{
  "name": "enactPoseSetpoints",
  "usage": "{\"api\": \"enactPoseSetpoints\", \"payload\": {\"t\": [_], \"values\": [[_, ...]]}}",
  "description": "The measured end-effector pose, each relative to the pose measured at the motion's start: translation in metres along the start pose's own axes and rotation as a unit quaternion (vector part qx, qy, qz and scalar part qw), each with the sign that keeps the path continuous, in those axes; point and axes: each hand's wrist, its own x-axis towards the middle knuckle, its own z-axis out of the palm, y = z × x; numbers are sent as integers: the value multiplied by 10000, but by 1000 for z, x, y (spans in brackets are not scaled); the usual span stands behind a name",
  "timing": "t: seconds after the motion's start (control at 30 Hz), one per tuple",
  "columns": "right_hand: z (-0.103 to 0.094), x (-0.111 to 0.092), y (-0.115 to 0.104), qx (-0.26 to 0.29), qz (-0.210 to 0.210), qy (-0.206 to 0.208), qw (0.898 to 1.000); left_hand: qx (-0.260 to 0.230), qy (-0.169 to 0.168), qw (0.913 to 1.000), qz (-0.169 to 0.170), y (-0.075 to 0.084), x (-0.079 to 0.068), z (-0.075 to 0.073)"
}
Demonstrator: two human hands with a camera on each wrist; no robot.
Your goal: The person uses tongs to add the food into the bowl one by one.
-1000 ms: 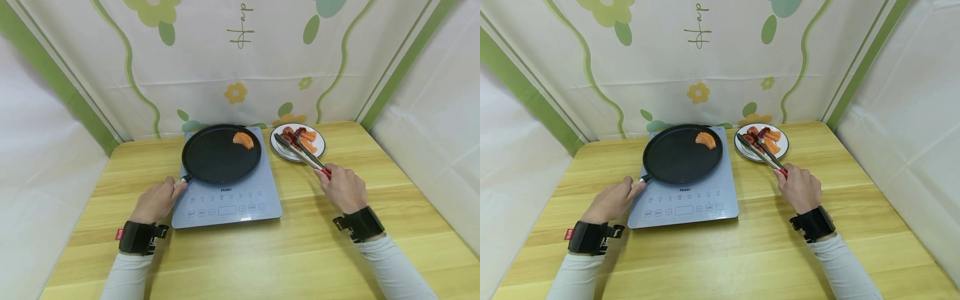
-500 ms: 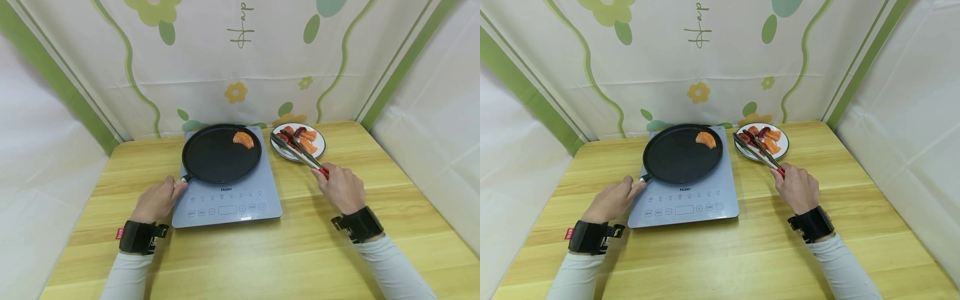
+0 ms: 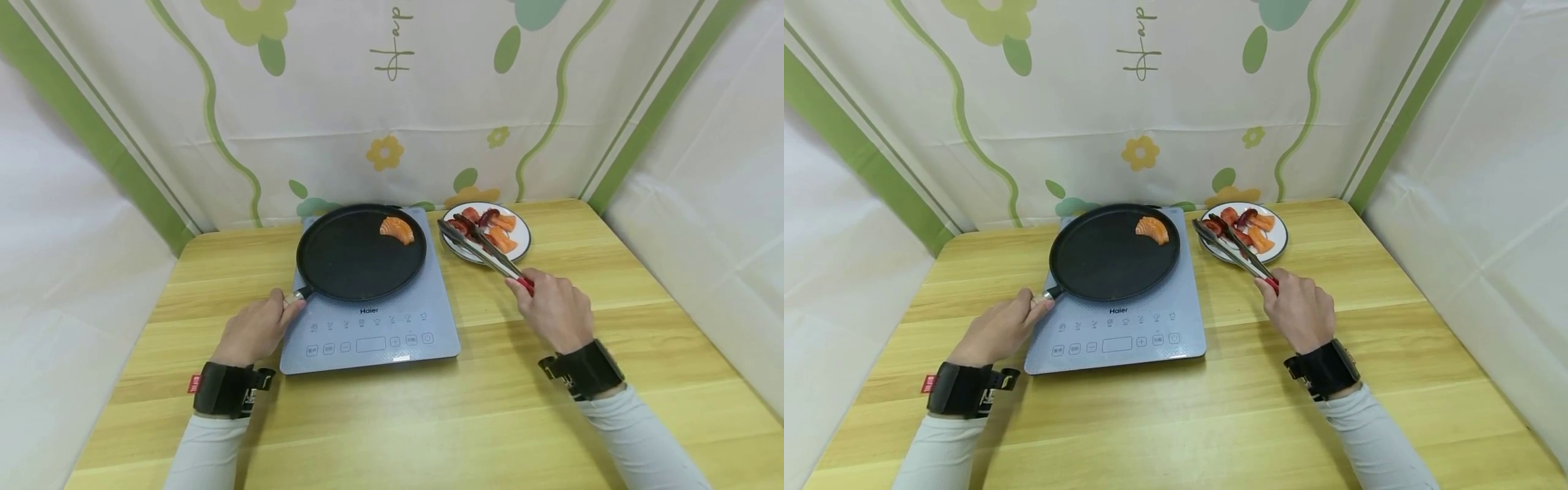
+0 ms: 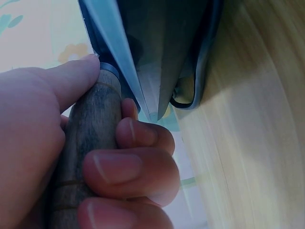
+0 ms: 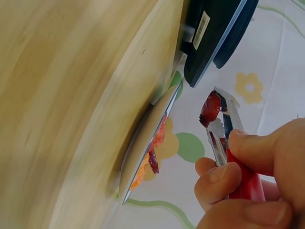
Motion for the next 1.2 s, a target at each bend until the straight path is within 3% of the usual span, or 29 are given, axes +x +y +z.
{"api": "enactPoseSetpoints", "payload": {"t": [1.2], "values": [[4, -9, -35, 53, -560, 78, 9984, -16, -21, 10000, -30, 0, 0, 0]]}}
